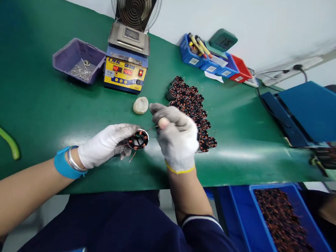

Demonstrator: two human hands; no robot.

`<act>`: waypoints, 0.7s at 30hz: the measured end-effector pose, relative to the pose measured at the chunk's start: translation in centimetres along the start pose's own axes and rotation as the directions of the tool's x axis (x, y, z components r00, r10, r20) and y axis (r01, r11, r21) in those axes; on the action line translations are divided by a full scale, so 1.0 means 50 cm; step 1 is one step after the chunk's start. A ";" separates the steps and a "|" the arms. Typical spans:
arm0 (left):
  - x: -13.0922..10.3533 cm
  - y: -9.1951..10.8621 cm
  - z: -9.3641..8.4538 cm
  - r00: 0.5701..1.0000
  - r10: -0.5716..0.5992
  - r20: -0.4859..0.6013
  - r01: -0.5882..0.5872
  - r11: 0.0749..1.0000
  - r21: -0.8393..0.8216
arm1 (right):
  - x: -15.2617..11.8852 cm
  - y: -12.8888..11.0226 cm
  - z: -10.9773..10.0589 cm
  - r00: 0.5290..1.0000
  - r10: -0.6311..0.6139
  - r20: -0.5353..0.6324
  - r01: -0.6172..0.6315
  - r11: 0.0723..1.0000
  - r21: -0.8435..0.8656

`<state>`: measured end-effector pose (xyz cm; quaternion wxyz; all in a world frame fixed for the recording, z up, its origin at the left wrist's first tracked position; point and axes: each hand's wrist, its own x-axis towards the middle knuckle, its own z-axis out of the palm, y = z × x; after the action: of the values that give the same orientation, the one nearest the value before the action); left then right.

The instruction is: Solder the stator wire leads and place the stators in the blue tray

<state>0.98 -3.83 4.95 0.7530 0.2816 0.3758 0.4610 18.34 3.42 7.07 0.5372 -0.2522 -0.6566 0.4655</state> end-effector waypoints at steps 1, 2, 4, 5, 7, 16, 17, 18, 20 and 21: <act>0.001 -0.001 -0.001 1.000 -0.007 -0.026 0.008 1.000 0.019 | 0.003 -0.001 -0.009 0.998 0.010 -0.061 -0.007 0.999 0.048; 0.002 -0.003 -0.004 0.998 -0.019 -0.054 0.021 0.999 0.029 | 0.006 -0.002 -0.021 0.995 0.022 -0.096 -0.015 0.997 0.070; 0.005 -0.007 -0.010 0.994 -0.059 -0.094 0.062 0.998 0.024 | 0.011 -0.005 -0.046 0.998 0.034 -0.044 -0.033 0.999 0.006; 0.006 -0.007 -0.013 0.991 -0.085 -0.101 0.087 0.996 0.013 | 0.011 -0.006 -0.056 0.998 0.045 0.037 -0.042 0.995 -0.085; 0.009 -0.008 -0.018 0.987 -0.128 -0.100 0.128 0.992 -0.013 | 0.004 -0.005 -0.066 0.961 0.125 0.246 -0.038 0.944 -0.329; 0.007 0.014 -0.023 0.977 0.112 -0.181 -0.037 0.927 0.374 | -0.046 0.048 -0.008 0.873 0.039 0.486 0.230 0.846 -0.480; 0.005 0.022 -0.022 0.949 0.221 -0.223 -0.090 0.873 0.479 | -0.047 0.050 -0.009 0.889 0.022 0.456 0.251 0.812 -0.527; 0.002 0.030 -0.021 0.921 0.310 -0.234 -0.125 0.807 0.577 | -0.047 0.050 -0.010 0.904 0.013 0.428 0.261 0.775 -0.575; -0.005 0.044 -0.022 0.919 0.357 -0.169 -0.140 0.695 0.705 | -0.045 0.045 -0.016 0.925 0.020 0.378 0.254 0.708 -0.659; -0.007 0.049 -0.023 0.933 0.333 -0.139 -0.133 0.675 0.726 | -0.044 0.042 -0.019 0.936 0.022 0.352 0.242 0.686 -0.687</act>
<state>-1.26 -3.06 6.29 0.4658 0.5308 0.5789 0.4076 19.54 2.83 4.17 0.3038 -0.3195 -0.8808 0.1726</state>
